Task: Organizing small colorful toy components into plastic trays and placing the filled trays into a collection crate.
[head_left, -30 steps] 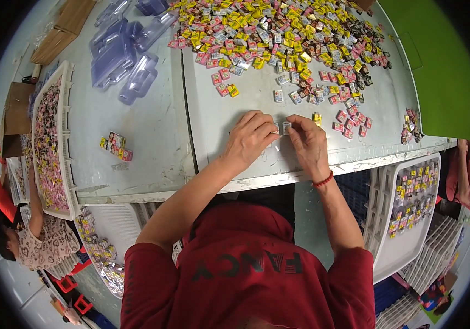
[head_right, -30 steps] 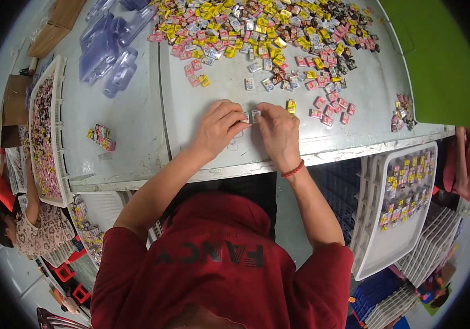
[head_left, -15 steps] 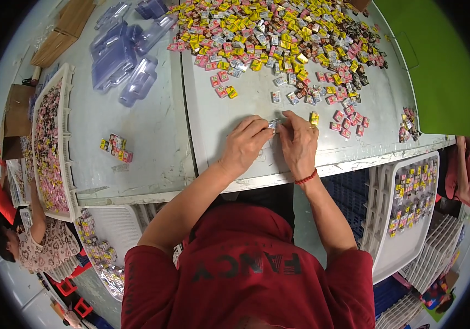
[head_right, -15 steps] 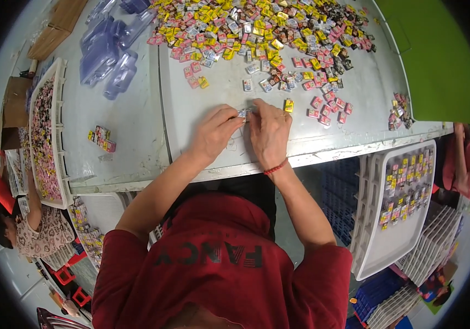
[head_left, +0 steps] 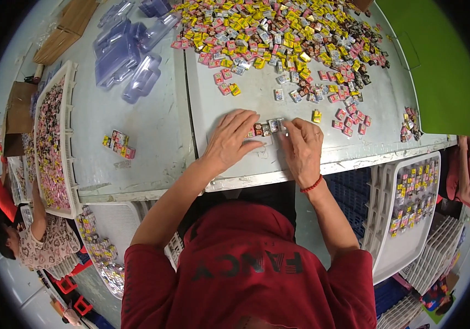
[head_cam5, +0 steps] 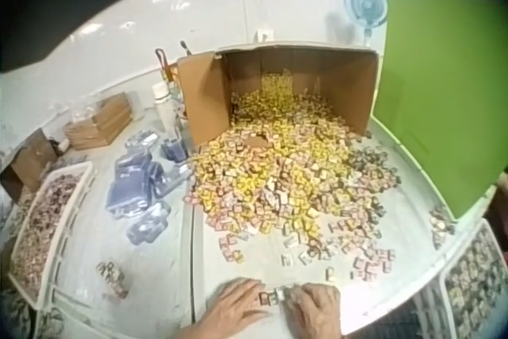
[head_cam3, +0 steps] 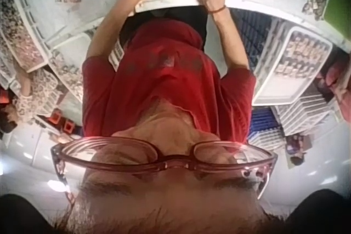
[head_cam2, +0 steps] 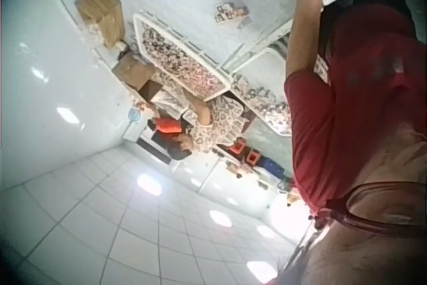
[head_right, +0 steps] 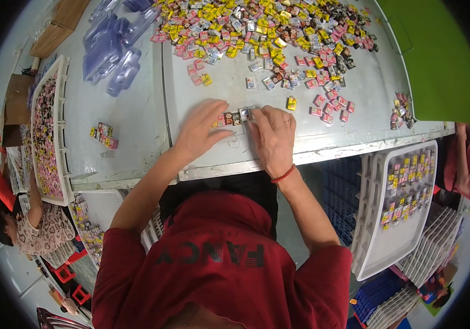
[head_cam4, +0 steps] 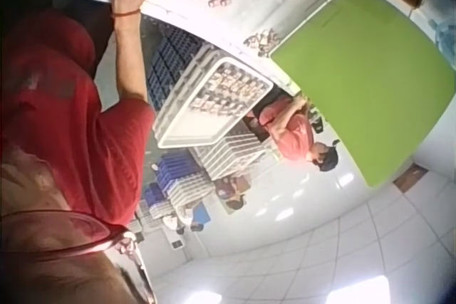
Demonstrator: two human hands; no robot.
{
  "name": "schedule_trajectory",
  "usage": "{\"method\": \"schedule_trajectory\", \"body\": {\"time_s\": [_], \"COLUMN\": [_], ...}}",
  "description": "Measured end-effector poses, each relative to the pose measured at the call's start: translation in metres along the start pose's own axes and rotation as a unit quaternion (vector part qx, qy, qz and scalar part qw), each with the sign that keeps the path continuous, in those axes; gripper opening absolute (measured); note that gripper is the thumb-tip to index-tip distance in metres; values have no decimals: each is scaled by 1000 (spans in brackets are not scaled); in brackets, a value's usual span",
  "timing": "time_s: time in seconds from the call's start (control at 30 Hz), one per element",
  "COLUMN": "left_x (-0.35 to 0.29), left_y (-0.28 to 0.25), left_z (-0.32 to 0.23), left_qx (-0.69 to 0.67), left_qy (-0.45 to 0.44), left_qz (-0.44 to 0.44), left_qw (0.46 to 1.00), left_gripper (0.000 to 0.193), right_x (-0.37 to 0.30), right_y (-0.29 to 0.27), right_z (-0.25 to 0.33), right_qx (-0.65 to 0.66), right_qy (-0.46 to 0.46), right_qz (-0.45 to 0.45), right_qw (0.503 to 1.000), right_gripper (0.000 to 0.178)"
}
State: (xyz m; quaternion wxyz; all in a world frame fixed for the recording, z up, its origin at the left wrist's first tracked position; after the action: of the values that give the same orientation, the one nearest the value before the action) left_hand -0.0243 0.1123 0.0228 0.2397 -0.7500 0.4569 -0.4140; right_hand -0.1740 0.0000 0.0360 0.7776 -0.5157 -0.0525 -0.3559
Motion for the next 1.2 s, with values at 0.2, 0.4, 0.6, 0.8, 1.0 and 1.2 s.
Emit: {"method": "schedule_trajectory", "body": {"time_s": [0.2, 0.4, 0.6, 0.8, 1.0, 1.2], "left_x": [14, 10, 10, 72, 104, 101], "left_y": [13, 15, -10, 31, 85, 85], "left_z": [1, 11, 0, -33, -38, -47], "left_qx": [14, 9, -8, -58, -49, -45], "left_qy": [-20, 17, 19, 52, 118, 115], "left_qz": [54, 22, 38, 40, 112, 102], "left_qw": [998, 1000, 999, 996, 985, 987], "left_gripper": [45, 46, 42, 27, 26, 24], "right_x": [9, 0, -16, -20, -14, -18], "right_y": [6, 14, -15, -59, -51, -53], "right_z": [-2, 9, 4, -61, -78, -74], "right_qx": [27, 12, 9, -138, -216, -191], "right_qy": [24, 35, 44, 86, 64, 87], "right_qz": [54, -23, -33, -53, -35, -18], "right_qw": [998, 999, 998, 985, 974, 977], "right_gripper": [36, 40, 40, 31, 26, 17]}}
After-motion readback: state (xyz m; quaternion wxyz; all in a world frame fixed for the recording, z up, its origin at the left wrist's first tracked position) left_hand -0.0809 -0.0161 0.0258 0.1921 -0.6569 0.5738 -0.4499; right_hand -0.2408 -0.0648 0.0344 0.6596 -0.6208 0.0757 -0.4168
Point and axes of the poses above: each hand's wrist, its own x-axis towards the middle knuckle, its own y-axis out of the palm, z = x × y, the point moved 3 cm from there along x, towards the middle knuckle, and after that the axes turned 1 degree about -y, right-handed, at the moved point
